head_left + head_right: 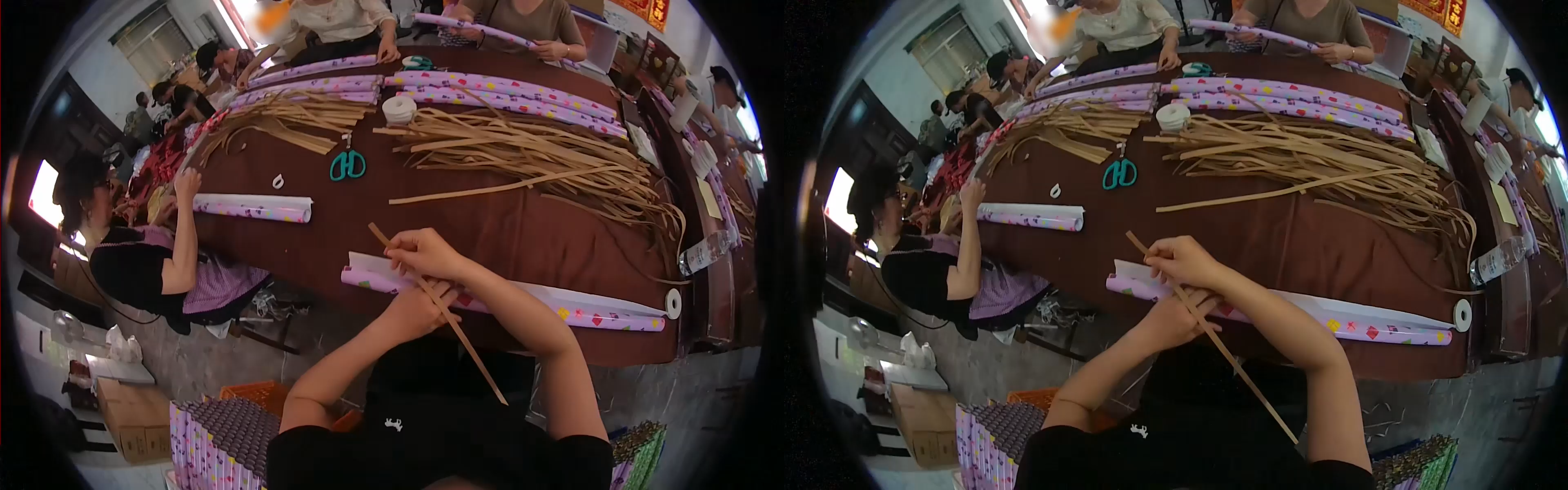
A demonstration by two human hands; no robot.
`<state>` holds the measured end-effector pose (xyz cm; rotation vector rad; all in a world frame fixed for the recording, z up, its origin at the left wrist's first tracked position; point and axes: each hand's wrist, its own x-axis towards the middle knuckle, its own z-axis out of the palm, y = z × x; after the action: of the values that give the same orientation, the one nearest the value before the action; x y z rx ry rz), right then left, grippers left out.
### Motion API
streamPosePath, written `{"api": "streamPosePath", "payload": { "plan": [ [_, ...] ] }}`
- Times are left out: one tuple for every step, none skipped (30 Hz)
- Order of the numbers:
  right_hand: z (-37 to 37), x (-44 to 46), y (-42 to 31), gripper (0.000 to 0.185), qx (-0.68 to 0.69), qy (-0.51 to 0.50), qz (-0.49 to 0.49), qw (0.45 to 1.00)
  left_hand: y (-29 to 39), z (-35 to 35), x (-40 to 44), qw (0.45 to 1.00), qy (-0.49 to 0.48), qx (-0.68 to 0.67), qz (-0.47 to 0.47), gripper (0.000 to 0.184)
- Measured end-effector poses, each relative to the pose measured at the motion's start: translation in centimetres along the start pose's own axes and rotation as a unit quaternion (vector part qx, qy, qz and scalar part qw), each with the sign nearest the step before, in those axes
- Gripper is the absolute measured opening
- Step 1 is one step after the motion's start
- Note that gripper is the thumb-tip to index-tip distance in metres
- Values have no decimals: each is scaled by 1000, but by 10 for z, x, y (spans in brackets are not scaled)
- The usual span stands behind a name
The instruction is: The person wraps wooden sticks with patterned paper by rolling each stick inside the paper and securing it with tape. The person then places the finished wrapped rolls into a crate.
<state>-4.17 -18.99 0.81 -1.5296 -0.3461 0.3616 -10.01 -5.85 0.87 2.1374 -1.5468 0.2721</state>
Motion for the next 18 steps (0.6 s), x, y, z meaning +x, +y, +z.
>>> {"api": "streamPosePath", "payload": {
  "plan": [
    [0,0,0,15,-21,13,-6,1000,-2,-5,0,1000,11,26,-1,41],
    [1,-1,0,15,-42,26,-11,999,-12,-4,-6,1000,12,24,-8,42],
    [3,-2,-8,14,-38,31,18,999,-19,-4,-11,999,21,43,-9,41],
    [4,-1,-4,15,-59,42,-9,997,-26,-5,-16,997,30,65,-6,40],
    [6,0,-2,15,-80,56,-38,995,-27,-17,-17,999,27,38,-15,35],
    [8,0,1,15,-81,75,-67,992,-30,-20,-24,999,23,34,-21,35],
    [10,0,2,15,-76,73,-62,993,-32,-23,-31,996,14,69,-49,32],
    [11,1,2,15,-82,86,-72,990,-35,-26,-38,991,4,106,-77,28],
    [12,1,1,14,-87,99,-82,988,-38,-28,-45,990,-4,86,-113,26],
    [13,0,0,15,-109,107,-78,985,-41,-31,-50,989,-8,84,-118,26],
    [14,-1,2,15,-106,104,-76,986,-44,-36,-52,987,17,65,-147,28],
    [15,-2,4,16,-132,94,-94,982,-45,-40,-56,983,43,46,-174,30],
    [15,-3,4,17,-160,83,-114,977,-47,-42,-60,975,35,13,-217,31],
    [16,-6,-1,19,-131,53,-59,988,-50,-45,-64,975,35,13,-219,31],
    [19,-6,1,19,-131,52,-59,988,-55,-48,-68,973,43,27,-226,31],
    [22,-6,5,19,-215,83,-154,961,-60,-50,-72,970,50,41,-233,32],
    [24,-6,9,19,-296,113,-246,916,-63,-52,-77,964,78,0,-255,32],
    [26,-5,12,21,-372,120,-279,877,-65,-52,-79,964,78,0,-254,32]
  ]
}}
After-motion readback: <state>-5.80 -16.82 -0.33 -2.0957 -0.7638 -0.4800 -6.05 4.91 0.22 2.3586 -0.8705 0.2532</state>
